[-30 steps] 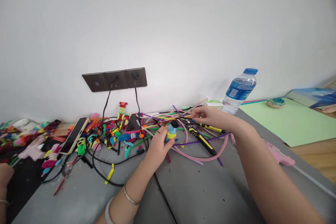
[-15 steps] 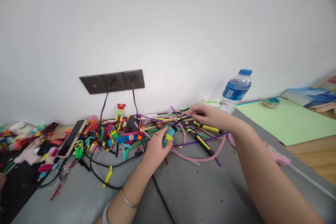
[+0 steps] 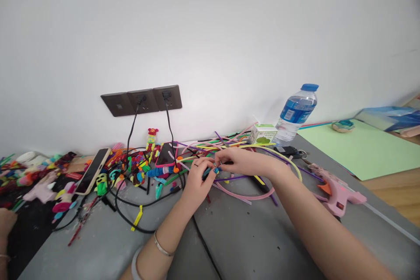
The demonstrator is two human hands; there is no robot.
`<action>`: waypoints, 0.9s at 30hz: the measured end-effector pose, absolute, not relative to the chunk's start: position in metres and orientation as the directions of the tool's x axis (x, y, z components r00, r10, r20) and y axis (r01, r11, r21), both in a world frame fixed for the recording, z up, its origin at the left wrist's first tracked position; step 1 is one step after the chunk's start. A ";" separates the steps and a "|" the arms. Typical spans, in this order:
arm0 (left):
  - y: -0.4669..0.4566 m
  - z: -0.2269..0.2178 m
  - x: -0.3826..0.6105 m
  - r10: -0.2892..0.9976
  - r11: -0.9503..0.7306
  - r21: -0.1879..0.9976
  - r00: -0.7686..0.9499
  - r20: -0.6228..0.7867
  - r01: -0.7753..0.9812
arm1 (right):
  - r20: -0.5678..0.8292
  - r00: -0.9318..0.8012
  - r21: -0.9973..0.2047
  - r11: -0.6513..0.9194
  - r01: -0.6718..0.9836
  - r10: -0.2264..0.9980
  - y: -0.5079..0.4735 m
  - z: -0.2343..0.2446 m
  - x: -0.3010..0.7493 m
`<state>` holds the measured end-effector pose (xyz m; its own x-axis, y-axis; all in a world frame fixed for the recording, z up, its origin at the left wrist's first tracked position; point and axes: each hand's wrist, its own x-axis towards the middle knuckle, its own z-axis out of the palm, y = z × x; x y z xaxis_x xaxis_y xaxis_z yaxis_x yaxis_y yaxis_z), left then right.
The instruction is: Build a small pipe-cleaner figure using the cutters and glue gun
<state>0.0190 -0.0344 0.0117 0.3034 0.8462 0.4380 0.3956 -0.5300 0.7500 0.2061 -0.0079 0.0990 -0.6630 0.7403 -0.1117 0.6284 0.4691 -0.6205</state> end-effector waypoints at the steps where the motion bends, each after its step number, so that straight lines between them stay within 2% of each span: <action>1: -0.034 0.011 0.019 0.851 -0.522 0.756 0.297 0.433 0.394 | -0.101 -0.667 -0.624 0.475 0.620 0.738 -0.010 0.100 0.203; 6: -0.032 0.009 0.020 0.862 -0.504 0.779 0.276 0.425 0.373 | -0.051 -0.656 -0.639 0.480 0.601 0.753 -0.014 0.103 0.201; 14: -0.033 0.008 0.022 0.864 -0.500 0.776 0.280 0.418 0.384 | -0.063 -0.638 -0.624 0.469 0.626 0.768 0.001 0.102 0.229; 18: -0.035 0.010 0.021 0.855 -0.515 0.767 0.298 0.425 0.382 | -0.077 -0.541 -0.619 0.385 0.684 0.837 0.004 0.104 0.250; 21: -0.040 0.015 0.020 0.808 -0.570 0.757 0.387 0.445 0.319 | -0.088 -0.456 -0.578 0.327 0.747 0.885 0.005 0.105 0.259; 23: -0.041 0.017 0.019 0.796 -0.587 0.746 0.393 0.461 0.314 | -0.118 -0.474 -0.591 0.321 0.740 0.873 0.005 0.106 0.260; 27: -0.039 0.014 0.018 0.832 -0.553 0.744 0.293 0.471 0.375 | -0.154 -0.559 -0.646 0.345 0.681 0.814 0.004 0.106 0.256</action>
<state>0.0183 -0.0386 0.0145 0.2930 0.8319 0.4713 0.3751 -0.5534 0.7436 0.2555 0.0044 0.1064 -0.5594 0.8144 -0.1542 0.6809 0.3455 -0.6458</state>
